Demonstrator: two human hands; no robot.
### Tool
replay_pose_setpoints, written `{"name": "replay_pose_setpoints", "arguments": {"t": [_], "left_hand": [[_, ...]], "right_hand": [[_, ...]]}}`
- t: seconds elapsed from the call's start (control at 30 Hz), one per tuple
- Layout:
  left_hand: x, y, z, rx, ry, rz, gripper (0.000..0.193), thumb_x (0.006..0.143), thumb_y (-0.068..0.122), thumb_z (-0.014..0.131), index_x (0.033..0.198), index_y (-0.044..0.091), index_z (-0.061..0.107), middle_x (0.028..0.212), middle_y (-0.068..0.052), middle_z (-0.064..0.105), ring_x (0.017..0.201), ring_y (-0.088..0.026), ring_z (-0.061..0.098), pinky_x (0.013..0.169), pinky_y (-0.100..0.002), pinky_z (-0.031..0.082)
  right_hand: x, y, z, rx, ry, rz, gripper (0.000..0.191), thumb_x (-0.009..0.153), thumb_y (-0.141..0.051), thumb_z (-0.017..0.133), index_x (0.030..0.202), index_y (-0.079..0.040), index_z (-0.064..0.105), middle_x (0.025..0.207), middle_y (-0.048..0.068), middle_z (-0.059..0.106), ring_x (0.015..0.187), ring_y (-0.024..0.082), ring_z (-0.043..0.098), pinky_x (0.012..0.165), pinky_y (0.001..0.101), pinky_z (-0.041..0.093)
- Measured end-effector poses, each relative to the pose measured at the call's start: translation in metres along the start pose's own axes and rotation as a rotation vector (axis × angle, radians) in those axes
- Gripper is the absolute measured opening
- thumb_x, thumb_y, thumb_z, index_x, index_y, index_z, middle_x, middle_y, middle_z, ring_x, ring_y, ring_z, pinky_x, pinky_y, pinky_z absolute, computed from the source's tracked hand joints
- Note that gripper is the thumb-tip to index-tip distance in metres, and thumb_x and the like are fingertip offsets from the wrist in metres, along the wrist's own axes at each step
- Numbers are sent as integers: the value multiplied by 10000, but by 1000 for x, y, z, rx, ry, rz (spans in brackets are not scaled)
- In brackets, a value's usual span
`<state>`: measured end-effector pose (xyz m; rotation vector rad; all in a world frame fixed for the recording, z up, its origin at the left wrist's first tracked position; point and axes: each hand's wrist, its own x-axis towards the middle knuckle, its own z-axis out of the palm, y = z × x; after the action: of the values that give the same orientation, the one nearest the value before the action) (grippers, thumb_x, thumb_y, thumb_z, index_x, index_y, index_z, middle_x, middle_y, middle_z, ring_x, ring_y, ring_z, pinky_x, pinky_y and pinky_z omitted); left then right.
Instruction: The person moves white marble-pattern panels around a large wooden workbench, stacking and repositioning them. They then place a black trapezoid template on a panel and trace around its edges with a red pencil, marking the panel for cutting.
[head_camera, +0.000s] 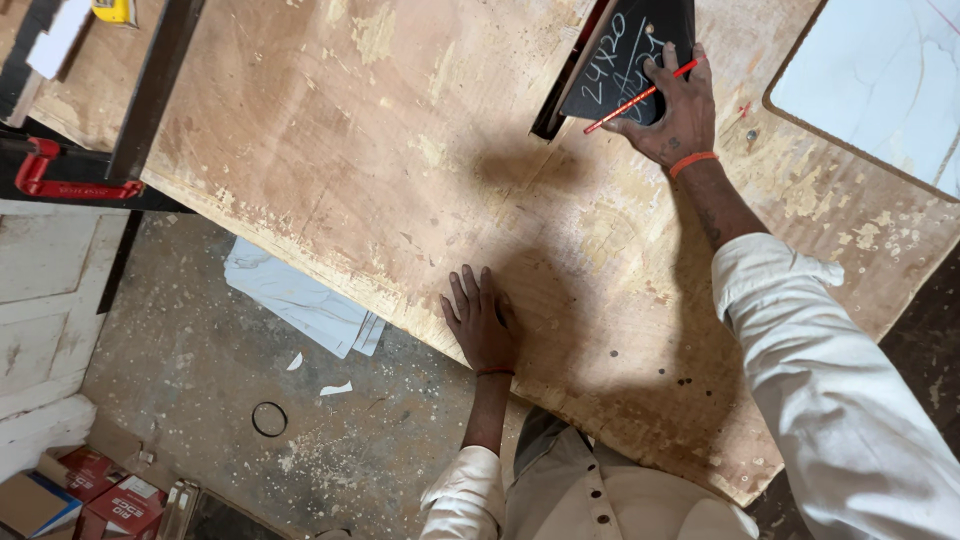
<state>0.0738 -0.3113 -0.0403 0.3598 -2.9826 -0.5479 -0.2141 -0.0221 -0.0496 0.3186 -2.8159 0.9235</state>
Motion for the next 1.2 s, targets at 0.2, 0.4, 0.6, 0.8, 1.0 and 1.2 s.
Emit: {"name": "replay_pose_setpoints", "arguments": {"t": [0.2, 0.4, 0.6, 0.8, 1.0, 1.2], "left_hand": [[-1, -1, 3, 6, 1, 0, 513, 1051, 282, 466, 1540, 126, 460, 1654, -142, 375, 1581, -337, 226, 1270, -570, 120], [-2, -1, 5, 14, -7, -2, 498, 1082, 299, 431, 1549, 127, 455, 1657, -132, 373, 1581, -334, 229, 1276, -566, 118], [-2, -2, 5, 6, 8, -5, 502, 1079, 300, 434, 1551, 130, 457, 1658, -132, 374, 1580, -331, 233, 1276, -568, 121], [-3, -2, 4, 3, 8, -2, 506, 1080, 304, 426, 1555, 130, 454, 1662, -133, 374, 1583, -331, 236, 1278, -568, 127], [-3, -1, 3, -2, 12, -1, 503, 1089, 307, 425, 1560, 131, 450, 1661, -135, 378, 1583, -336, 243, 1280, -569, 129], [-2, -1, 2, -9, 10, -5, 509, 1081, 313, 423, 1554, 126, 457, 1653, -138, 386, 1578, -335, 245, 1274, -567, 133]], "right_hand": [[3, 4, 1, -1, 19, -7, 1040, 689, -637, 984, 1408, 37, 652, 1569, 351, 467, 1541, 521, 212, 1256, 578, 273], [6, 8, 4, -7, 27, -9, 1032, 703, -646, 989, 1414, 22, 651, 1582, 333, 466, 1545, 525, 206, 1251, 591, 272], [9, 16, 5, -27, 40, -27, 1009, 737, -627, 993, 1447, 6, 655, 1608, 310, 467, 1558, 518, 185, 1271, 598, 260], [10, 20, 8, 0, 41, -16, 1010, 731, -619, 993, 1432, 22, 652, 1588, 332, 466, 1564, 526, 174, 1277, 551, 283], [14, 21, 8, 1, 58, -24, 984, 733, -604, 1000, 1416, 26, 675, 1586, 337, 481, 1564, 523, 172, 1291, 544, 258], [19, 30, 9, 60, 87, -23, 974, 712, -546, 993, 1427, 33, 672, 1594, 360, 426, 1561, 520, 151, 1280, 530, 270]]}}
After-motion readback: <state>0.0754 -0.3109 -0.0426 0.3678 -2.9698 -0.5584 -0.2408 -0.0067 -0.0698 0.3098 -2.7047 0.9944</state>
